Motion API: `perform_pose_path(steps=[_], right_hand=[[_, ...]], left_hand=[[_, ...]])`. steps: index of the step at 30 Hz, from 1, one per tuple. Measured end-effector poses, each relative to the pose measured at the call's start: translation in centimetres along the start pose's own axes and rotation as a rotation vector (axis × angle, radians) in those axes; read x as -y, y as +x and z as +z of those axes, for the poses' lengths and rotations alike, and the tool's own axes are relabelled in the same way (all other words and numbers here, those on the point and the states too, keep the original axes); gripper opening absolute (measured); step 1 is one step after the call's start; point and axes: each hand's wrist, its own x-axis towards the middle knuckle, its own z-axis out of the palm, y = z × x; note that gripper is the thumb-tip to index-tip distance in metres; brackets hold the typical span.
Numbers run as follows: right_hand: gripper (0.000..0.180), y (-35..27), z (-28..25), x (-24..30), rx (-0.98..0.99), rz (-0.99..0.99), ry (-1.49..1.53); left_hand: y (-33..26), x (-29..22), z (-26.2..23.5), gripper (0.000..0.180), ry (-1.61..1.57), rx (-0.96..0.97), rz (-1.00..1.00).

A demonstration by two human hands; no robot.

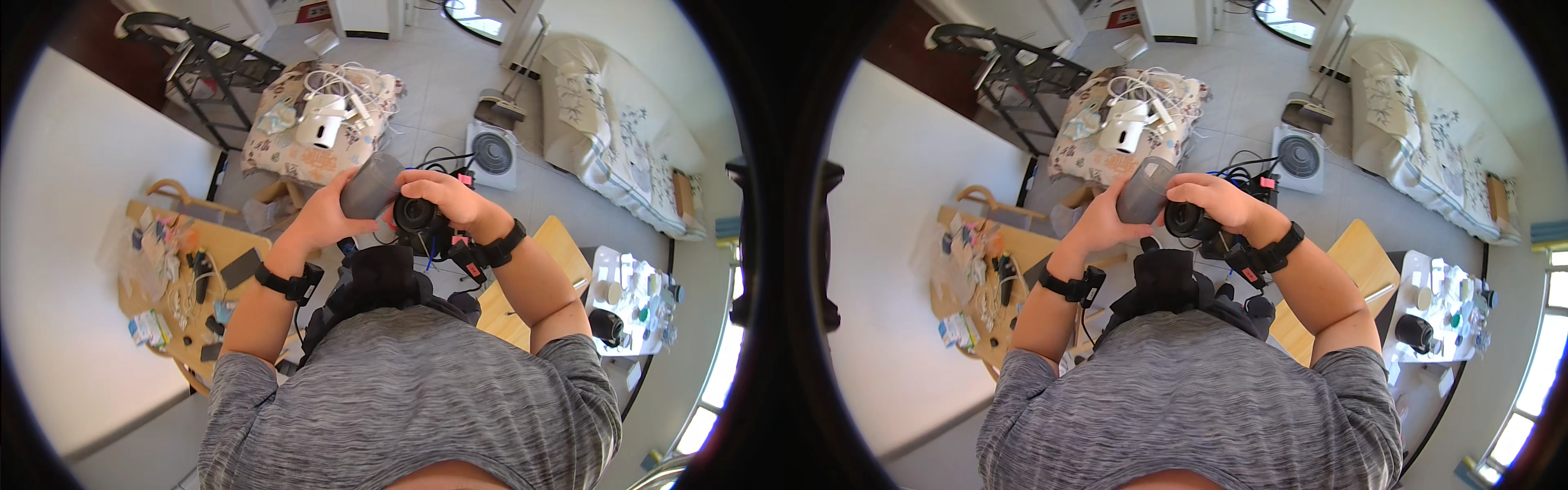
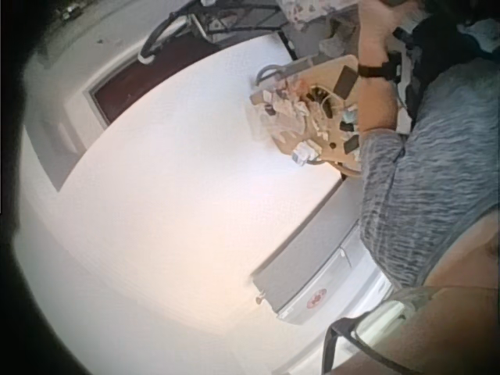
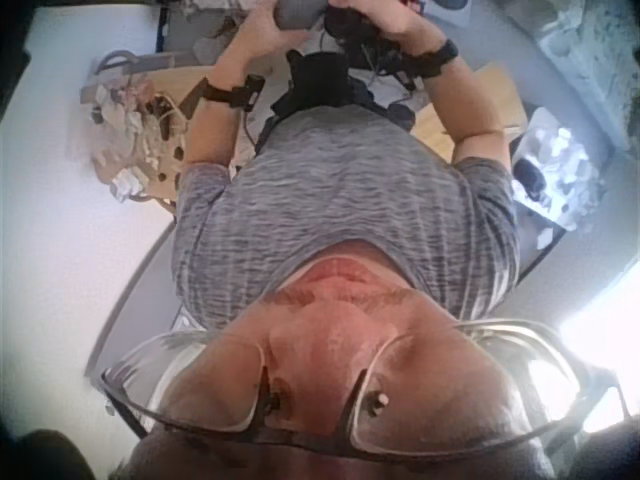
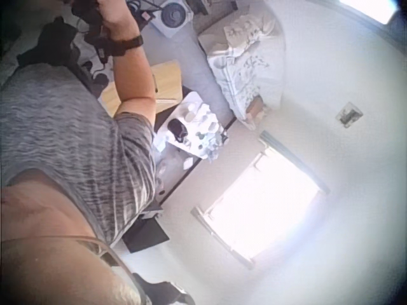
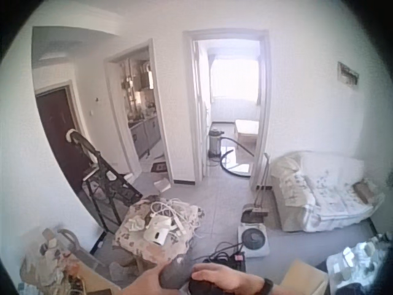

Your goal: The person washes a metal pipe in the bathroom sink, then moves through the apartment carrying it. They sit on the floor, unpack small parts from a plastic bag, and handle a black plastic component. The person stands, walks to another room, picks up a cylindrical object, and returns to the living area to place the cylinder into a white plastic container.

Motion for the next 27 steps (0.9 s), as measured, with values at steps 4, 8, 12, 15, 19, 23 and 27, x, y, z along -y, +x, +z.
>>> perform_pose_path(steps=[4,8,12,15,19,23,27], right_hand=[[0.034,2.3,-1.5,0.9,-0.251,-0.027,-0.108],[0.041,4.6,-4.2,2.2,-0.498,-0.078,-0.069],[0.045,7.7,-7.6,2.2,-0.575,0.076,0.175],[0.053,8.7,-8.8,1.2,-0.551,0.076,0.1],[0.064,8.2,-10.8,0.1,-0.579,0.062,0.013],[0.049,6.3,-13.5,-1.2,-0.639,0.071,0.049],[0.039,5.4,-15.9,-3.1,-0.829,0.176,0.09]], left_hand=[[4.9,2.8,-1.5,0.082,0.017,-0.08,0.015],[9.9,7.8,-3.8,0.08,-0.02,-0.127,-0.065],[14.5,14.3,-5.0,0.082,-0.056,-0.138,-0.225],[16.2,18.8,-5.3,0.08,0.042,-0.217,-0.214],[19.0,23.5,-6.4,0.072,-0.29,-0.238,-0.27],[22.0,25.1,-7.6,0.071,0.336,-0.29,-0.143],[26.7,26.9,-9.4,0.073,0.866,0.045,-0.131]])
